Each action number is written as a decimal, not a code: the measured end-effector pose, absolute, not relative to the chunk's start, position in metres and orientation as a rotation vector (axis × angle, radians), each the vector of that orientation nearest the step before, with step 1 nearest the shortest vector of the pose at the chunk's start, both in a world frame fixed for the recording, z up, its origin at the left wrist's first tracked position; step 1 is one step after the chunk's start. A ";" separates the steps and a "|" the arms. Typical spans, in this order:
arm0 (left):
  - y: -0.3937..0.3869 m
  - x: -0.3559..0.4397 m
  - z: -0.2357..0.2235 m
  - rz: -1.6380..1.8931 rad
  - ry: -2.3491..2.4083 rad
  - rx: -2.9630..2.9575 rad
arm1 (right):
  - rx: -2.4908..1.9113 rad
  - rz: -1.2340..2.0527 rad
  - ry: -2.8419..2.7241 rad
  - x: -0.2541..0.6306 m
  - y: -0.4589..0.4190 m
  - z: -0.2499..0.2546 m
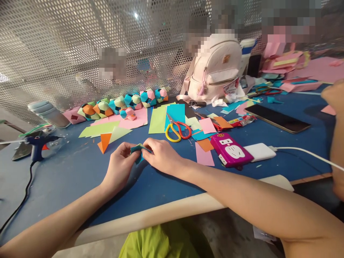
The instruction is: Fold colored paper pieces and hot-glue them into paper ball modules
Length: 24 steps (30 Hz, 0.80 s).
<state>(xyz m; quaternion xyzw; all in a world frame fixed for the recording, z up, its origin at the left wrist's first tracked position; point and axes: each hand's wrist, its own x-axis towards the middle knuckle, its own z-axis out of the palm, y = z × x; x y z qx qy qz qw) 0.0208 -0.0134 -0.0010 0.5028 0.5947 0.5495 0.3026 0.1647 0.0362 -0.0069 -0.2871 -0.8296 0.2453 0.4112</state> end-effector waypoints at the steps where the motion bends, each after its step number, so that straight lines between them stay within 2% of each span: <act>1: -0.014 0.021 -0.001 1.445 1.572 1.328 | -0.723 0.585 -2.096 0.165 0.037 -0.007; 5: -0.015 0.024 0.002 1.393 1.531 1.335 | -0.716 0.489 -2.124 0.167 0.039 -0.007; 24: -0.015 0.023 0.005 1.351 1.609 1.368 | -0.771 0.527 -2.134 0.168 0.038 -0.004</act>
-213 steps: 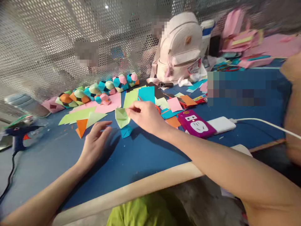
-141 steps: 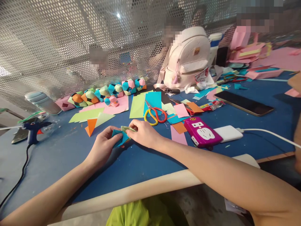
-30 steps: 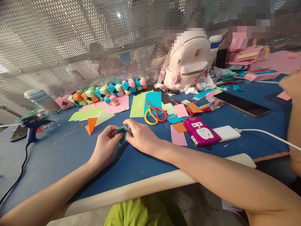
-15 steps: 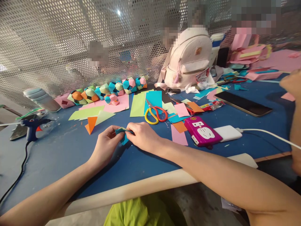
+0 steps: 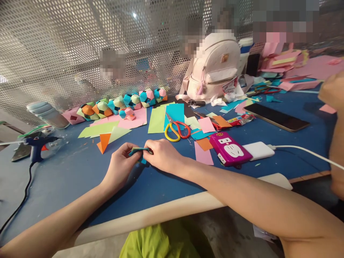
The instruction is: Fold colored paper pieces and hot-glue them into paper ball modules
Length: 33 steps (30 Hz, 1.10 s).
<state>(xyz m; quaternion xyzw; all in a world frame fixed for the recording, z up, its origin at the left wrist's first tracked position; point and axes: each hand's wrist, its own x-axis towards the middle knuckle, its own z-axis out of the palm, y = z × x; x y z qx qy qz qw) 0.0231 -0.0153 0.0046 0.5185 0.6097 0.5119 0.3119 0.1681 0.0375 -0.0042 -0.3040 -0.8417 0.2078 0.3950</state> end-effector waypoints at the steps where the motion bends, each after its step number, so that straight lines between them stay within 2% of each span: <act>1: -0.015 0.023 0.005 1.358 1.589 1.348 | -0.765 0.543 -2.125 0.168 0.037 -0.004; 10: -0.013 0.018 0.006 1.361 1.475 1.234 | -0.652 0.612 -2.047 0.172 0.042 -0.002; 22: -0.013 0.017 0.005 1.262 1.619 1.411 | -0.633 0.524 -2.104 0.175 0.045 -0.003; 29: -0.013 0.017 0.005 1.163 1.636 1.458 | -0.602 0.357 -2.199 0.178 0.045 -0.003; 33: -0.013 0.017 0.005 1.203 1.623 1.435 | -0.625 0.455 -2.152 0.177 0.043 -0.002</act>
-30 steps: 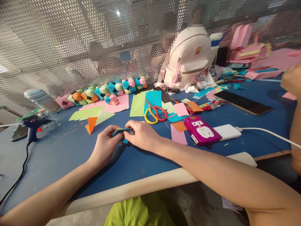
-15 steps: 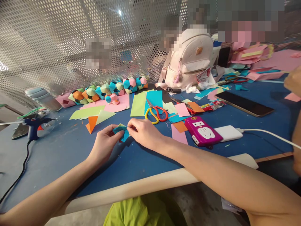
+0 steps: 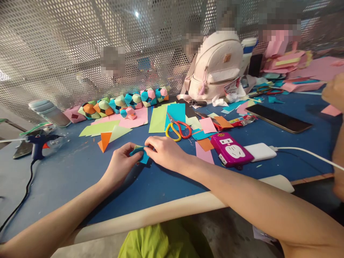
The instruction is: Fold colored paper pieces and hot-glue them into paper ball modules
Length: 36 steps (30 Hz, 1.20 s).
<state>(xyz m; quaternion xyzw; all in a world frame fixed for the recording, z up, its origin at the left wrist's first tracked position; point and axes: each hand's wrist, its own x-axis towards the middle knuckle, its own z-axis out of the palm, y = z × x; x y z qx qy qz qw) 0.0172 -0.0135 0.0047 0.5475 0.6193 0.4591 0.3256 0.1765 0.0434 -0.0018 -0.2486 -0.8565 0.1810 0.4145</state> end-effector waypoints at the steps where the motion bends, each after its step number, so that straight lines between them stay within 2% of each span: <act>1: -0.014 0.017 0.005 1.225 1.619 1.420 | -0.641 0.508 -2.123 0.176 0.043 -0.002; 7: -0.013 0.020 0.004 1.268 1.550 1.347 | -0.685 0.688 -2.083 0.170 0.041 -0.004; 14: -0.019 0.018 0.011 1.241 1.417 1.341 | -0.695 0.598 -2.048 0.174 0.047 -0.005; 36: -0.020 0.017 0.012 1.182 1.562 1.497 | -0.542 0.495 -2.134 0.177 0.044 -0.003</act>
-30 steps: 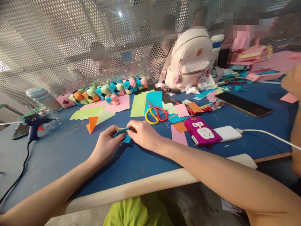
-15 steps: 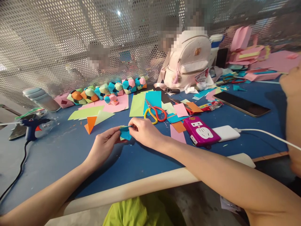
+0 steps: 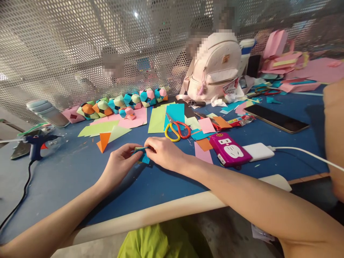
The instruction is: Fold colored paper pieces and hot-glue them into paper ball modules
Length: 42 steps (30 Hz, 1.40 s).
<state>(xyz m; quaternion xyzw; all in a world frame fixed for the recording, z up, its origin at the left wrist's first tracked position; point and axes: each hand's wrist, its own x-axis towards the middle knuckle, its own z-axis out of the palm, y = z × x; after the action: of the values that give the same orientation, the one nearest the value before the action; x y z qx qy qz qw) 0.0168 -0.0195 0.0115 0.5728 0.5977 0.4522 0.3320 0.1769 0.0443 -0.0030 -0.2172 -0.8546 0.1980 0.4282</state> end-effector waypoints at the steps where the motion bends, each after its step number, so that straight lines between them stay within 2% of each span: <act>1: -0.019 0.017 0.011 1.180 1.582 1.519 | -0.528 0.484 -2.147 0.177 0.043 -0.003; 8: -0.015 0.015 0.005 1.338 1.582 1.389 | -0.636 0.599 -2.087 0.175 0.040 -0.002; 16: -0.016 0.018 0.004 1.281 1.546 1.391 | -0.593 0.546 -2.062 0.173 0.043 -0.002; 23: -0.014 0.018 0.006 1.269 1.393 1.044 | -0.735 0.886 -2.003 0.173 0.040 0.006; 33: -0.013 0.020 0.009 1.255 1.204 0.892 | -0.736 0.830 -2.017 0.172 0.042 0.002; 42: -0.015 0.020 0.007 1.208 1.299 0.992 | -0.761 0.861 -1.995 0.171 0.041 0.003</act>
<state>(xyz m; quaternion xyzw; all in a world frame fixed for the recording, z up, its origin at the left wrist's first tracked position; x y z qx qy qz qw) 0.0198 -0.0146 0.0068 0.4151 0.5434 0.5052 0.5265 0.1707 0.0406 0.0030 -0.3017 -0.7913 0.3416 0.4076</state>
